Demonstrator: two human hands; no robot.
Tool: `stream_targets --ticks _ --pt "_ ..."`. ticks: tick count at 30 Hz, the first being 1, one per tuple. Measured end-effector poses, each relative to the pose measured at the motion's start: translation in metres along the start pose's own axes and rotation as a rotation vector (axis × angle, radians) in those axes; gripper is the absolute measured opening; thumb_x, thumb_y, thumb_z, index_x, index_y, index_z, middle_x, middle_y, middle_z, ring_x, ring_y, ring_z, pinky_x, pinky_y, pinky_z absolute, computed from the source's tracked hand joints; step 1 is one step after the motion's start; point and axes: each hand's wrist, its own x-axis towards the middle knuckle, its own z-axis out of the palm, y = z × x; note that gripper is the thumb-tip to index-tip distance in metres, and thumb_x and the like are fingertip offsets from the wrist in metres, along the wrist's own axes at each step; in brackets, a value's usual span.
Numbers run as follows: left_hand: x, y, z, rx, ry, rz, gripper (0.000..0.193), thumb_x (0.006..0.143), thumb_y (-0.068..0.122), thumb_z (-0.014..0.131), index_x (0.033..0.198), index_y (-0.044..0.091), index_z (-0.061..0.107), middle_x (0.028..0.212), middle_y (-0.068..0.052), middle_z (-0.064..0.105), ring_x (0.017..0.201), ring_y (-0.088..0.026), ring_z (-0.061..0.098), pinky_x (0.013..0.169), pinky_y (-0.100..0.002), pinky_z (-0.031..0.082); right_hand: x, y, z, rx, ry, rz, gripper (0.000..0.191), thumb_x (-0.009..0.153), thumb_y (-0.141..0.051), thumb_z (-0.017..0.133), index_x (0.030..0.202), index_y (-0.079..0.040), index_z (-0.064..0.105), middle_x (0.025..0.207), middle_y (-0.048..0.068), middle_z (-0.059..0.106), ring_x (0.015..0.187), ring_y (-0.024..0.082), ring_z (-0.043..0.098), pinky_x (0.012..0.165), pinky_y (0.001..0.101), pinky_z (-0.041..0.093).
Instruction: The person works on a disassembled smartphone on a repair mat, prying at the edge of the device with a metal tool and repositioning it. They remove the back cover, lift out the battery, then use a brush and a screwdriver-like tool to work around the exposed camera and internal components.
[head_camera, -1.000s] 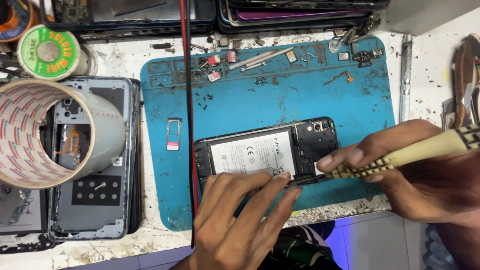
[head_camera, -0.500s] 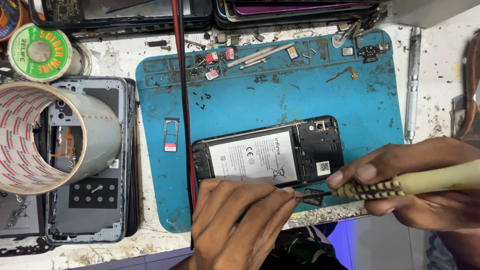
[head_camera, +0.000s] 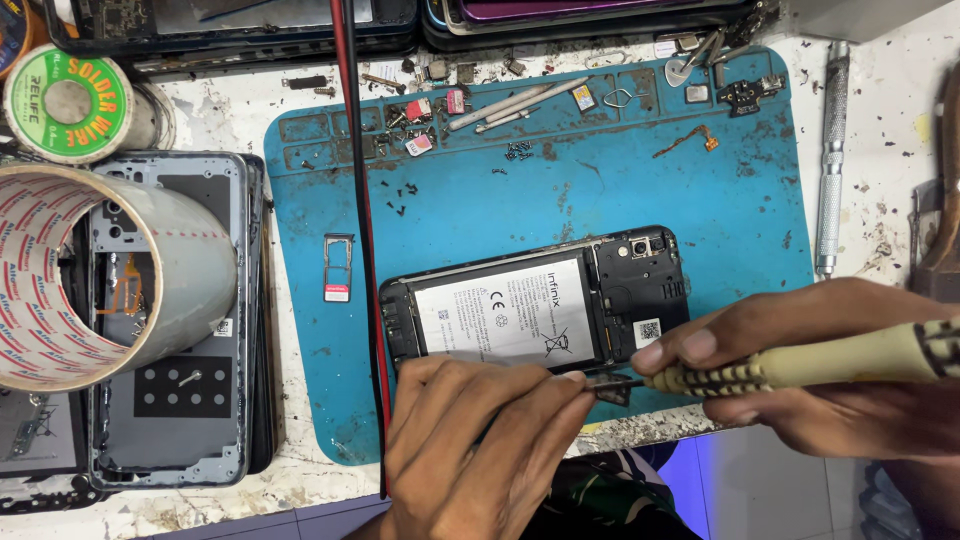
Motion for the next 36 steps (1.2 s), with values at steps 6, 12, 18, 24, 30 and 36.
stream_targets --ticks 6,12,18,24,30,36 --pt "-0.007 -0.002 0.003 0.053 -0.017 -0.005 0.024 0.081 0.007 0.091 0.099 0.003 0.076 0.094 -0.008 0.073 0.085 -0.019 0.071 0.078 -0.035 0.05 0.007 -0.017 0.014 -0.338 0.094 -0.165 0.033 0.084 -0.001 0.078 0.112 0.001 0.061 0.111 0.017 0.077 0.108 0.026 0.082 0.087 0.0345 0.065" --pt "-0.008 -0.003 0.004 0.068 -0.049 -0.001 0.023 0.083 0.008 0.09 0.101 0.004 0.076 0.096 -0.007 0.073 0.085 -0.019 0.071 0.078 -0.036 0.051 -0.002 -0.006 0.005 -0.437 0.037 -0.14 0.037 0.077 -0.007 0.086 0.107 -0.003 0.065 0.105 0.016 0.078 0.103 0.027 0.08 0.082 0.034 0.064" --pt "-0.007 -0.003 0.005 0.09 -0.077 -0.015 0.033 0.082 0.019 0.091 0.105 0.002 0.075 0.095 -0.01 0.07 0.086 -0.023 0.07 0.077 -0.039 0.051 -0.013 0.007 -0.001 -0.296 0.147 -0.178 0.036 0.085 0.001 0.075 0.117 -0.001 0.058 0.107 0.02 0.075 0.11 0.03 0.078 0.084 0.0342 0.065" --pt "-0.009 -0.001 0.007 0.178 -0.272 0.064 0.045 0.087 0.04 0.086 0.117 0.008 0.077 0.089 -0.003 0.059 0.085 -0.019 0.061 0.08 -0.045 0.048 -0.014 0.008 -0.003 -0.413 0.295 -0.12 0.037 0.09 0.001 0.067 0.123 0.003 0.051 0.108 0.02 0.074 0.112 0.028 0.075 0.09 0.0316 0.066" --pt "-0.012 -0.003 0.011 0.254 -0.339 0.112 0.046 0.092 0.049 0.079 0.12 0.013 0.077 0.089 -0.001 0.056 0.087 -0.017 0.059 0.08 -0.043 0.045 -0.022 0.008 -0.011 -0.574 0.223 0.162 0.028 0.086 -0.001 0.074 0.112 0.004 0.064 0.107 0.015 0.081 0.101 0.018 0.082 0.083 0.0261 0.062" --pt "-0.013 -0.005 0.011 0.263 -0.338 0.129 0.046 0.093 0.049 0.078 0.12 0.012 0.076 0.09 0.0 0.056 0.088 -0.017 0.059 0.079 -0.043 0.044 -0.018 0.013 -0.009 -0.457 0.234 0.045 0.031 0.086 -0.004 0.074 0.112 0.005 0.061 0.107 0.016 0.078 0.109 0.02 0.078 0.089 0.0288 0.061"
